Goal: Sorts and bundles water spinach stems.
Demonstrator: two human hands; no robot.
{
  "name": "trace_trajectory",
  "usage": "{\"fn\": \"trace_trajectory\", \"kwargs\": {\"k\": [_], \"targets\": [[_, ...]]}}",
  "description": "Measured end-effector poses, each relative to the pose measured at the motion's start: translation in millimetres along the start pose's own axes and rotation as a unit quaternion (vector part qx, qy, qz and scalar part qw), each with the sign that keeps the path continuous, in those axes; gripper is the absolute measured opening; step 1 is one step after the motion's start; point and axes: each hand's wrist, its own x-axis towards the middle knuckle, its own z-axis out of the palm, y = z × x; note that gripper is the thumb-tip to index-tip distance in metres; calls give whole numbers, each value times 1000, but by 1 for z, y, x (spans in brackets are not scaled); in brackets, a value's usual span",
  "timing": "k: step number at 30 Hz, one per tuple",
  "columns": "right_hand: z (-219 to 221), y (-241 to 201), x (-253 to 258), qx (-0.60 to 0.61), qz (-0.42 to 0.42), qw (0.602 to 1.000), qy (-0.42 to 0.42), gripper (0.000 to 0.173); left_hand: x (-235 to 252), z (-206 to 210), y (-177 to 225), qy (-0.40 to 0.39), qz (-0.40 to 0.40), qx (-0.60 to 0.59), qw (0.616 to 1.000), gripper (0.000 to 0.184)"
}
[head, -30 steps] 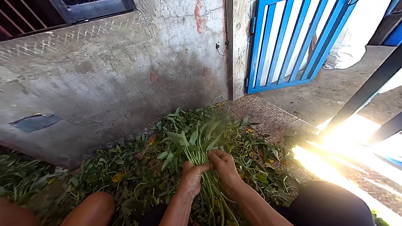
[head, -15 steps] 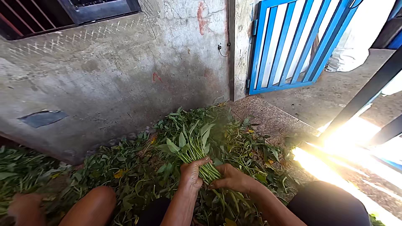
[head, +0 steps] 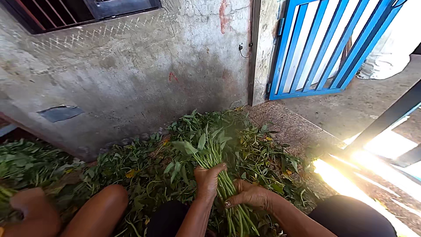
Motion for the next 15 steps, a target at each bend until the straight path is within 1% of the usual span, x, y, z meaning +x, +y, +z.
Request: {"fn": "trace_trajectory", "kwargs": {"k": [2, 4, 5, 7, 9, 11, 12, 15], "targets": [[-1, -2, 0, 6, -5, 1000, -9, 31, 2, -2, -2, -7, 23, -3, 1000, 34], [2, -7, 1, 4, -20, 1000, 18, 40, 3, -4, 0, -9, 18, -10, 1000, 32], [5, -10, 2, -11, -28, 999, 43, 40, 4, -4, 2, -9, 10, -14, 1000, 32], [8, -16, 5, -73, -35, 992, 95, 32, 4, -2, 5, -6, -12, -32, 999, 32], [6, -21, 7, -117, -31, 985, 120, 22, 3, -1, 5, -10, -28, -44, 999, 32], [2, -22, 9, -141, -34, 982, 120, 18, 2, 0, 4, -4, -27, -52, 998, 33], [2, -22, 9, -137, -37, 984, 109, 20, 1, 1, 4, 5, -18, -55, 998, 34], [2, -15, 7, -28, -36, 999, 29, 27, 1, 4, 3, 23, 8, -61, 998, 37]]}}
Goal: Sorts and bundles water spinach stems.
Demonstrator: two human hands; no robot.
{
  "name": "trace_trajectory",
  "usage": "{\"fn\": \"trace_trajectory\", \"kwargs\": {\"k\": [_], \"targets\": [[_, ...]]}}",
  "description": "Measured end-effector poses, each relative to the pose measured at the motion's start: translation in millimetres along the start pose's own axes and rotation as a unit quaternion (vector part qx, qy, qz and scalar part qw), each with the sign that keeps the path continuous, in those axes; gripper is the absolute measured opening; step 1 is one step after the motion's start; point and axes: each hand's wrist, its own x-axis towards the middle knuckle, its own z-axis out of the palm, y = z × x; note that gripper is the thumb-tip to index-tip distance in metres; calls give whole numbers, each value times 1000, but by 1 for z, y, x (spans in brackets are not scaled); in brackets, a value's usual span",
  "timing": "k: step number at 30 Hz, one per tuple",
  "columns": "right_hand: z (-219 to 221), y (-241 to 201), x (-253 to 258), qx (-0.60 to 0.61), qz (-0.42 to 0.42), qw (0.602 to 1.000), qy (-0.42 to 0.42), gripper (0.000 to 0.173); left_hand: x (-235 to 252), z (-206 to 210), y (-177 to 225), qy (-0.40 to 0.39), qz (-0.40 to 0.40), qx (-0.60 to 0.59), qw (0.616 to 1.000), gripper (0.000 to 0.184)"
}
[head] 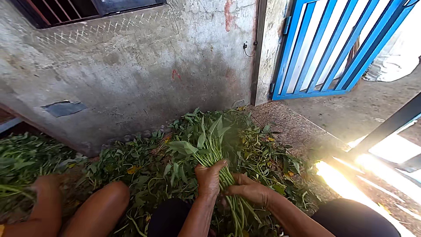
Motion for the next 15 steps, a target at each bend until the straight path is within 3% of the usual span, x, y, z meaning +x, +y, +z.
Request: {"fn": "trace_trajectory", "kwargs": {"k": [3, 9, 15], "targets": [[-9, 6, -2, 41, 22, 998, -52, 23, -1, -2, -5, 8, 19, -20, 1000, 36], [-11, -1, -10, -43, 63, 995, -69, 23, -9, -2, -19, 68, 42, -26, 996, 33], [-6, -14, -20, -21, 80, 993, -87, 18, -15, -3, -1, 109, -171, -135, 970, 29]]}}
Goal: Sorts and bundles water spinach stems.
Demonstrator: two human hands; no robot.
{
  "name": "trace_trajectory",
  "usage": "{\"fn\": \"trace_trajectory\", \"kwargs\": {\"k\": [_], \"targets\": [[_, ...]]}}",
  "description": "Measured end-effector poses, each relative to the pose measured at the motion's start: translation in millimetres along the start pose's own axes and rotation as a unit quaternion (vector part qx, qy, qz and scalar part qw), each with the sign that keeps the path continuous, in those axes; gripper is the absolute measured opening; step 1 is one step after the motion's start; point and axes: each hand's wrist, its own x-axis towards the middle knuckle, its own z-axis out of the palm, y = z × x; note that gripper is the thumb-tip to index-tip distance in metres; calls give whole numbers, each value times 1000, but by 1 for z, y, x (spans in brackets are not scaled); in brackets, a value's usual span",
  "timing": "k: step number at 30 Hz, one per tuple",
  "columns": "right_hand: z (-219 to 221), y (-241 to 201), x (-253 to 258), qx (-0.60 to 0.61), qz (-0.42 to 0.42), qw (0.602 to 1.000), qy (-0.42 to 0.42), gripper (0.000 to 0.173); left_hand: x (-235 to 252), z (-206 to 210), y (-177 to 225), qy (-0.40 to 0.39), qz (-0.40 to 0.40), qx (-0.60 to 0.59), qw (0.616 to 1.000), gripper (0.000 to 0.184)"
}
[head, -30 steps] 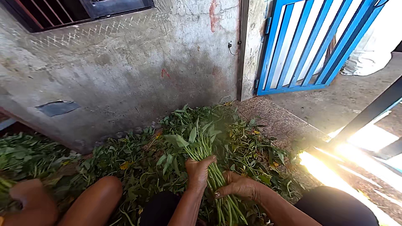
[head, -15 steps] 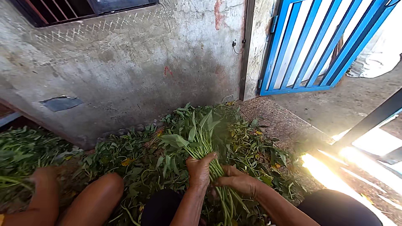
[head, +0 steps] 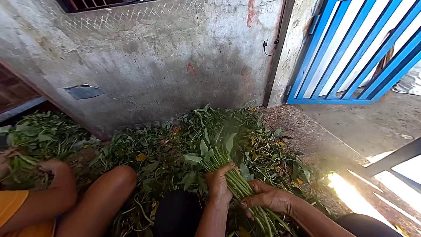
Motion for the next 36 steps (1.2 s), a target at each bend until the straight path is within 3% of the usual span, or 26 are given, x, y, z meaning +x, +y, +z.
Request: {"fn": "trace_trajectory", "kwargs": {"k": [5, 11, 15, 19, 23, 26, 29, 32, 36], "targets": [[11, -12, -10, 0, 16, 1000, -12, 13, 3, -21, 10, -78, -111, -79, 988, 23], [16, -23, -34, 25, 21, 999, -36, 12, 6, -43, 28, -148, -134, 27, 979, 33], [22, -36, -42, -3, 15, 999, -46, 12, 5, -40, 26, -153, -122, -129, 972, 37], [30, -46, -38, -111, 22, 992, -53, 13, 1, -48, 46, -134, -54, -237, 961, 31], [45, -55, -14, -176, 16, 981, -83, 14, -34, -86, 101, -154, 39, -226, 961, 27], [75, -68, 20, -210, -21, 963, -168, 15, -75, -134, 144, -205, 171, -203, 942, 31], [110, -70, 58, -227, -73, 928, -288, 14, -121, -194, 162, -244, 303, -189, 901, 38], [129, -53, 88, -238, -14, 889, -391, 13, -160, -258, 135, -226, 348, -176, 893, 49], [109, 6, 122, -270, 187, 849, -413, 18, -162, -312, 61, -47, 270, -190, 943, 42]]}}
